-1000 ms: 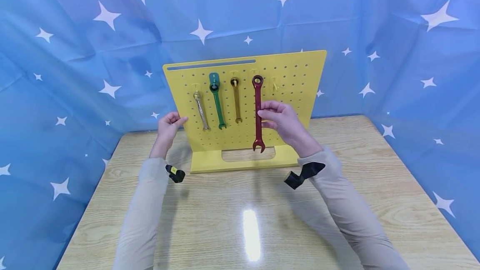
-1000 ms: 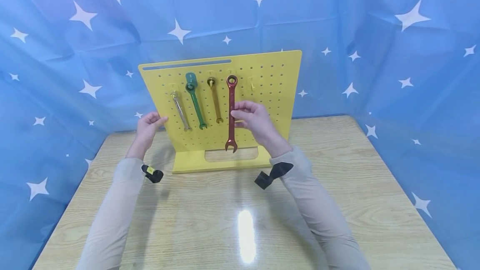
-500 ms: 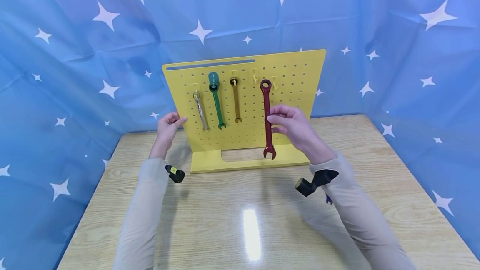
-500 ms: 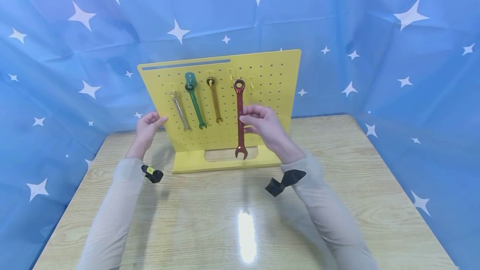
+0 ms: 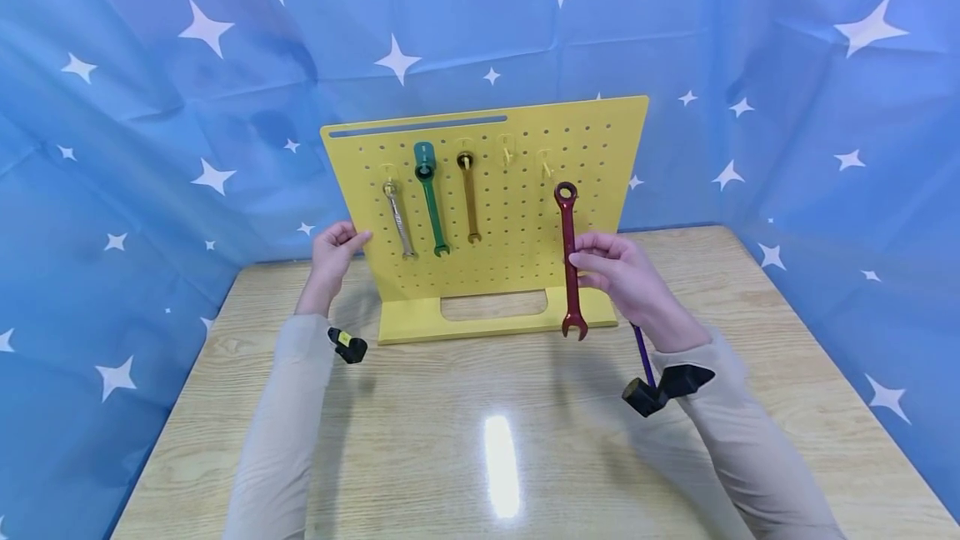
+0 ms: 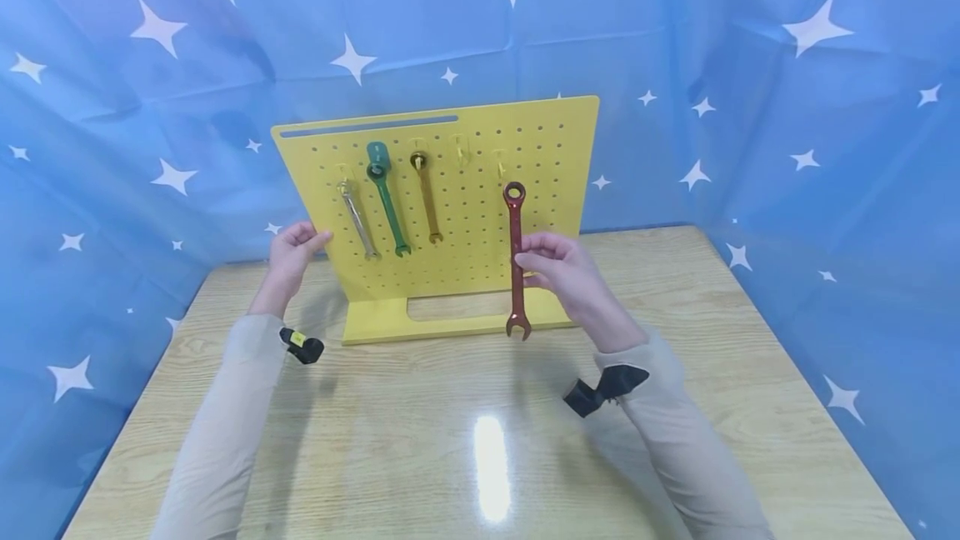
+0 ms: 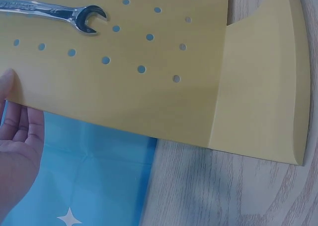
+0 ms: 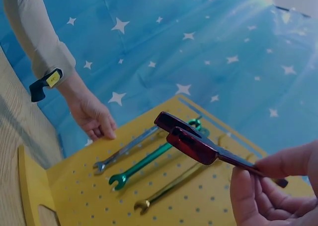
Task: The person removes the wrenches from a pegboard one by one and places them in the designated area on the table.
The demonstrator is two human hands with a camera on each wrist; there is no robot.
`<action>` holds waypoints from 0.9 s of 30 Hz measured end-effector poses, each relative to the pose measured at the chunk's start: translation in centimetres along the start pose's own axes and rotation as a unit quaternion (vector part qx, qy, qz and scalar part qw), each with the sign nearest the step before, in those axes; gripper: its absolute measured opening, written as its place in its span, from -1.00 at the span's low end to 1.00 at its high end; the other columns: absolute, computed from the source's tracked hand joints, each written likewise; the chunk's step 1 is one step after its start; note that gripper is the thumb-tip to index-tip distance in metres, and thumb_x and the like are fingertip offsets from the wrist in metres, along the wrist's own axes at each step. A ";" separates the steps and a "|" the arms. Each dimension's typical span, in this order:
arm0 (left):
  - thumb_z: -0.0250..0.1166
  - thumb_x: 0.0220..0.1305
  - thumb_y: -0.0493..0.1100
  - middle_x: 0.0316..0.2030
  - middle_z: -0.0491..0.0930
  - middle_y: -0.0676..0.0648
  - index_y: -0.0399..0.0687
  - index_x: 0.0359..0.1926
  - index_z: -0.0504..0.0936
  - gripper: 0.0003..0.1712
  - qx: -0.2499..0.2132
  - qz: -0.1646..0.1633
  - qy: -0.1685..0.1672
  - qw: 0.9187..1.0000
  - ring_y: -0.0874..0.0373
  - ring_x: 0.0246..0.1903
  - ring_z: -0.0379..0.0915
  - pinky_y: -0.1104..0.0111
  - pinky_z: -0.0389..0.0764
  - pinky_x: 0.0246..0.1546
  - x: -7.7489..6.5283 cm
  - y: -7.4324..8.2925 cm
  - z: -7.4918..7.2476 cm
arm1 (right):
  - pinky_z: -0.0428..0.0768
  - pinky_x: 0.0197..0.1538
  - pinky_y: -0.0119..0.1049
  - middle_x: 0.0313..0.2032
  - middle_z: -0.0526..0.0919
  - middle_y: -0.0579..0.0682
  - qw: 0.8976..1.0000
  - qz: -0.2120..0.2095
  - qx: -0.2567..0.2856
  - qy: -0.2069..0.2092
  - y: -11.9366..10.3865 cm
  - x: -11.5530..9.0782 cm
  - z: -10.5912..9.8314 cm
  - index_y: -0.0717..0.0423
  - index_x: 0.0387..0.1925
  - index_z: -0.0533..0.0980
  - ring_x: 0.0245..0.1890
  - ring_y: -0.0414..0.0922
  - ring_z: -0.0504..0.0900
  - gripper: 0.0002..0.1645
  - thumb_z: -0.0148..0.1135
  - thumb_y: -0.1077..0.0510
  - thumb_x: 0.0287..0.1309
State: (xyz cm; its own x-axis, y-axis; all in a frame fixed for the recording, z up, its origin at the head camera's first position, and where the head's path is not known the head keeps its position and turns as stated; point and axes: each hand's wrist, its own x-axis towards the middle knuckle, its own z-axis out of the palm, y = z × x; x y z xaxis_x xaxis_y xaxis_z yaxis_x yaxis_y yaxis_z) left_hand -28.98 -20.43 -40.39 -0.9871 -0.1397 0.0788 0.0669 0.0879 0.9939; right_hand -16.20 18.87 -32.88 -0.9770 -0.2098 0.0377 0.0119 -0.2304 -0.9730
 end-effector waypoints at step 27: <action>0.30 0.17 -0.32 -0.58 0.48 0.16 -0.10 -0.43 0.49 -0.86 -0.013 -0.003 -0.010 1.000 0.31 -0.47 0.36 0.55 0.42 -0.41 -0.1 0.2 -0.1 | 0.58 -0.27 -0.39 -0.39 0.59 -0.11 1.000 0.014 -0.007 0.020 2.4 -4.9 -6.7 0.09 -0.30 0.56 -0.37 -0.24 0.57 -0.75 0.04 0.44 0.23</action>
State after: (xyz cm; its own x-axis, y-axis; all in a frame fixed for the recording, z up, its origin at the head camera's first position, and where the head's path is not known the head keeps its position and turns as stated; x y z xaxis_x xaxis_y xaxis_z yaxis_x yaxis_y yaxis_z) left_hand -28.91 -20.47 -40.17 -0.9902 -0.1198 0.0716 0.0647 0.0611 0.9960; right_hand -12.77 25.74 -36.89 -0.9840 -0.1782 0.0025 0.0360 -0.2125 -0.9765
